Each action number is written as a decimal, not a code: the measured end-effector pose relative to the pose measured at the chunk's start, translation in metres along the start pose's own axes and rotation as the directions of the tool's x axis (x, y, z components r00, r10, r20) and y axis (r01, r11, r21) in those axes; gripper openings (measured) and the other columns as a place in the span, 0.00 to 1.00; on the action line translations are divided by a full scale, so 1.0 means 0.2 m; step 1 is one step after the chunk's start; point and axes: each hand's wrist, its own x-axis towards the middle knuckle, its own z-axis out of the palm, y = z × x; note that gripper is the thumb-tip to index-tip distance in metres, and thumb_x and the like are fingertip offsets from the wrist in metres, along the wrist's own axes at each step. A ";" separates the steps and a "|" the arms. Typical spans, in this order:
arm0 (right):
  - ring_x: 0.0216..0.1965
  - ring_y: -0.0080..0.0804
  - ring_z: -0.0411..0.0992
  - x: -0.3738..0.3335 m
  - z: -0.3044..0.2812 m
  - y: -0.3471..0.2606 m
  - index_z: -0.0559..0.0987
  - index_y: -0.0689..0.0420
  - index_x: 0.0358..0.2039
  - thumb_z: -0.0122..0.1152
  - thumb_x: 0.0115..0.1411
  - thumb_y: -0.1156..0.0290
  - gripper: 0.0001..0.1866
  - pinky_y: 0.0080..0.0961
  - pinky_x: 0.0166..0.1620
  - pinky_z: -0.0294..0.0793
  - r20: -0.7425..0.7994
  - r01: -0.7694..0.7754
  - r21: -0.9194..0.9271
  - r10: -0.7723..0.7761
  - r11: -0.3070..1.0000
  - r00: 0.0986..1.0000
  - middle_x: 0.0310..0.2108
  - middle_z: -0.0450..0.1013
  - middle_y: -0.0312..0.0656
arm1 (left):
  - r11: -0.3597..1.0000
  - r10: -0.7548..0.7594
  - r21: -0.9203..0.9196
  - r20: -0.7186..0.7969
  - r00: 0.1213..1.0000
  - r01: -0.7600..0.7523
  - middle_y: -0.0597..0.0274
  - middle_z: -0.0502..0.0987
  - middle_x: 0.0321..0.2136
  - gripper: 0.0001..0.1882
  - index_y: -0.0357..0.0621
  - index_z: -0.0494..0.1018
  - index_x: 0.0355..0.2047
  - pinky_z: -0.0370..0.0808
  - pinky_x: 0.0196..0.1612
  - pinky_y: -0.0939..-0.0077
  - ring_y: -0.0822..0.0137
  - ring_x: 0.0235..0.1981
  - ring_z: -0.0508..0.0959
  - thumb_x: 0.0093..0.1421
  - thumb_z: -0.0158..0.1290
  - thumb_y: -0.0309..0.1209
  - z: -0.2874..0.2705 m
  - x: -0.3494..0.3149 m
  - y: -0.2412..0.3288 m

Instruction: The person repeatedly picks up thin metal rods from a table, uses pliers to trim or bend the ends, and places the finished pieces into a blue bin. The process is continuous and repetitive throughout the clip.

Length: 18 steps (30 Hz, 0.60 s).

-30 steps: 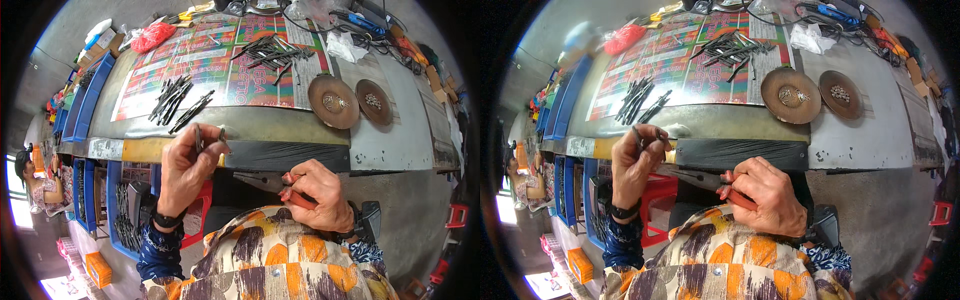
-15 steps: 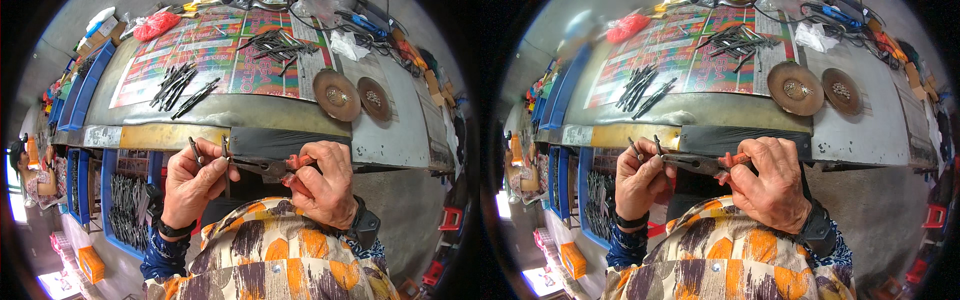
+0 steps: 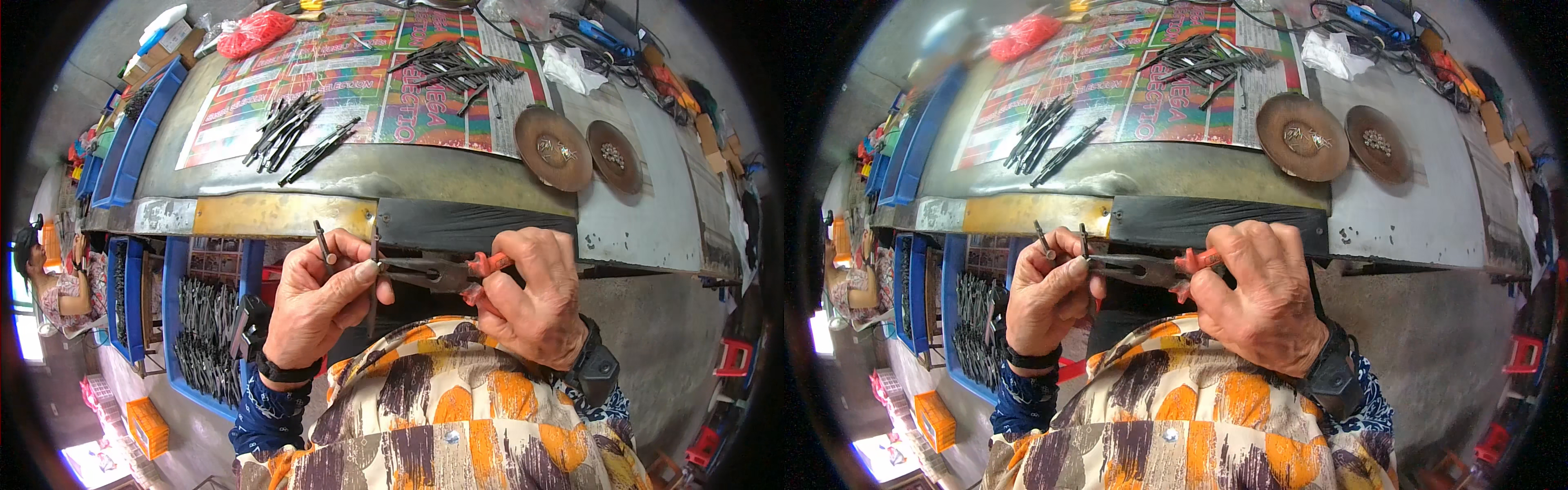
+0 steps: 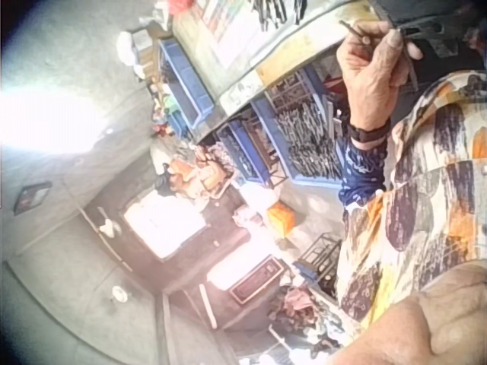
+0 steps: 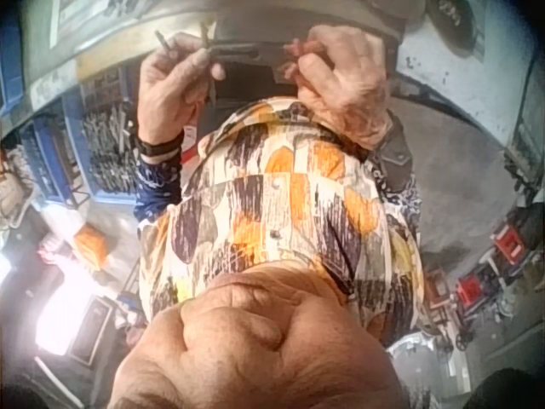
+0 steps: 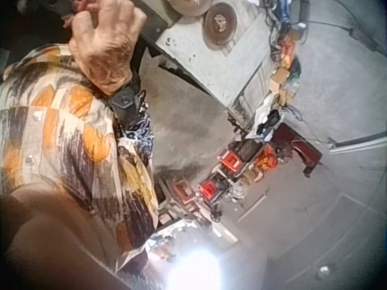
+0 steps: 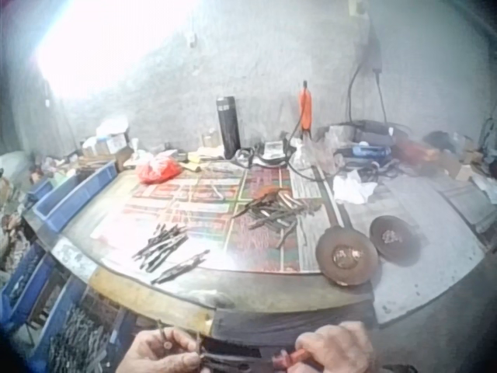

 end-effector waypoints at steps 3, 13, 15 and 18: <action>0.38 0.39 0.69 -0.02 0.00 0.00 0.75 0.56 0.28 0.68 0.42 0.71 0.12 0.37 0.37 0.65 0.054 -0.011 0.033 0.009 0.999 0.998 0.39 0.68 0.44 | 1.000 0.013 0.027 0.007 1.000 -0.014 0.52 0.81 0.29 0.04 0.38 0.72 0.42 0.56 0.17 0.88 0.83 0.16 0.64 0.68 0.52 0.23 -0.01 0.00 -0.02; 0.31 0.40 0.67 -0.06 0.05 0.07 0.75 0.65 0.33 0.63 0.48 0.78 0.11 0.33 0.38 0.70 0.361 -0.317 0.793 0.018 0.521 0.932 0.29 0.66 0.45 | 0.195 0.597 0.730 0.441 0.670 -0.655 0.51 0.82 0.31 0.06 0.34 0.73 0.39 0.72 0.24 0.84 0.76 0.22 0.75 0.62 0.55 0.14 0.01 0.00 -0.07; 0.33 0.40 0.68 -0.07 0.07 0.07 0.75 0.65 0.33 0.66 0.47 0.78 0.12 0.33 0.40 0.71 0.410 -0.380 0.814 0.029 0.439 0.912 0.32 0.67 0.47 | 0.072 0.598 0.762 0.484 0.639 -0.644 0.52 0.82 0.31 0.06 0.34 0.74 0.39 0.72 0.24 0.84 0.76 0.23 0.75 0.63 0.55 0.15 0.01 0.02 -0.06; 0.36 0.42 0.70 -0.08 0.09 0.01 0.75 0.63 0.33 0.69 0.46 0.76 0.14 0.35 0.40 0.71 0.222 -0.254 0.800 0.125 0.543 0.967 0.36 0.69 0.48 | 0.502 0.590 0.668 0.199 0.782 -0.549 0.52 0.82 0.31 0.06 0.35 0.74 0.39 0.71 0.22 0.84 0.77 0.22 0.75 0.63 0.55 0.15 0.03 0.01 -0.08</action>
